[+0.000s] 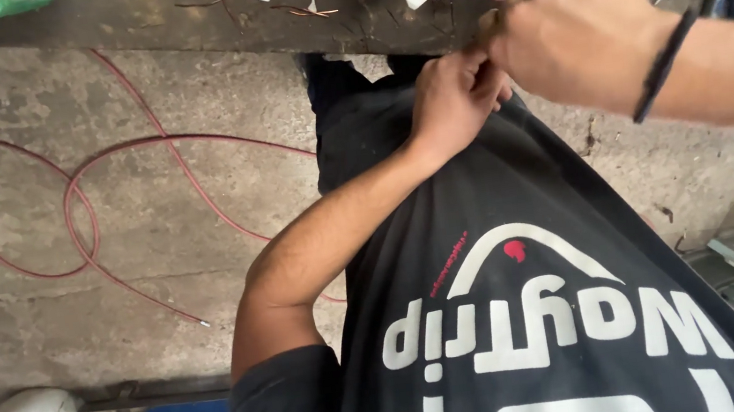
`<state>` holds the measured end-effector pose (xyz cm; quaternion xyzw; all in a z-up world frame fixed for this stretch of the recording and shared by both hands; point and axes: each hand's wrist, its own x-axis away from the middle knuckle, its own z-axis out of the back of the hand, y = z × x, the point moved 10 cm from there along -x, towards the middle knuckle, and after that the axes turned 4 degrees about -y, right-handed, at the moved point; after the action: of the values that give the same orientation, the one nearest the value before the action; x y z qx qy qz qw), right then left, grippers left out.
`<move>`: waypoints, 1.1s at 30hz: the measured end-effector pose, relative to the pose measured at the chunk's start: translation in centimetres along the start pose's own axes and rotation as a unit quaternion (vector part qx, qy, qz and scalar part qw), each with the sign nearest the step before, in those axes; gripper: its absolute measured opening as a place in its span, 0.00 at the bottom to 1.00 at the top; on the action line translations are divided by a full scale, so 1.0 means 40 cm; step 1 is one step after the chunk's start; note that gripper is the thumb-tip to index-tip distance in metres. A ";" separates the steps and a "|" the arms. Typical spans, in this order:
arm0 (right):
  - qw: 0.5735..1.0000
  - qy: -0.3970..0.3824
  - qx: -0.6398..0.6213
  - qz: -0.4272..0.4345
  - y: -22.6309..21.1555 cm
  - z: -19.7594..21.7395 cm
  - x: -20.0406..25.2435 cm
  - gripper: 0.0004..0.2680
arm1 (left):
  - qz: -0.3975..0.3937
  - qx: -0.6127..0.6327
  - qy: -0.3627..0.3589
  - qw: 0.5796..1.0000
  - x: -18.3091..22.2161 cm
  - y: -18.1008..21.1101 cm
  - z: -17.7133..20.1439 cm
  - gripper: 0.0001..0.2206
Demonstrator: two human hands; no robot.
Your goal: Repairing the internal wiring and components of an electronic device on a workbench
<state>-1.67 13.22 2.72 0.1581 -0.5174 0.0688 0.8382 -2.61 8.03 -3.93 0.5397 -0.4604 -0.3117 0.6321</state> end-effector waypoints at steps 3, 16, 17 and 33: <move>0.996 0.039 0.054 -0.065 0.079 -0.007 -0.008 0.11 | 0.003 -0.023 0.000 1.000 0.002 0.001 -0.013 0.10; 0.997 0.023 -0.049 -0.061 0.046 -0.047 0.057 0.13 | 0.030 0.000 -0.031 0.999 0.001 0.030 0.014 0.11; 0.988 0.124 -0.022 -0.094 0.057 -0.038 0.058 0.10 | 0.038 0.003 -0.031 0.999 0.005 0.031 0.020 0.11; 0.515 0.552 -0.639 -0.151 -0.002 -0.217 -0.031 0.05 | 0.122 0.079 -0.044 0.988 0.027 -0.015 0.043 0.12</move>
<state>5.11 16.11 -2.01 -0.4140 0.1760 -0.3343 0.8281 -3.70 6.25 -4.25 0.5138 -0.5730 -0.2184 0.6000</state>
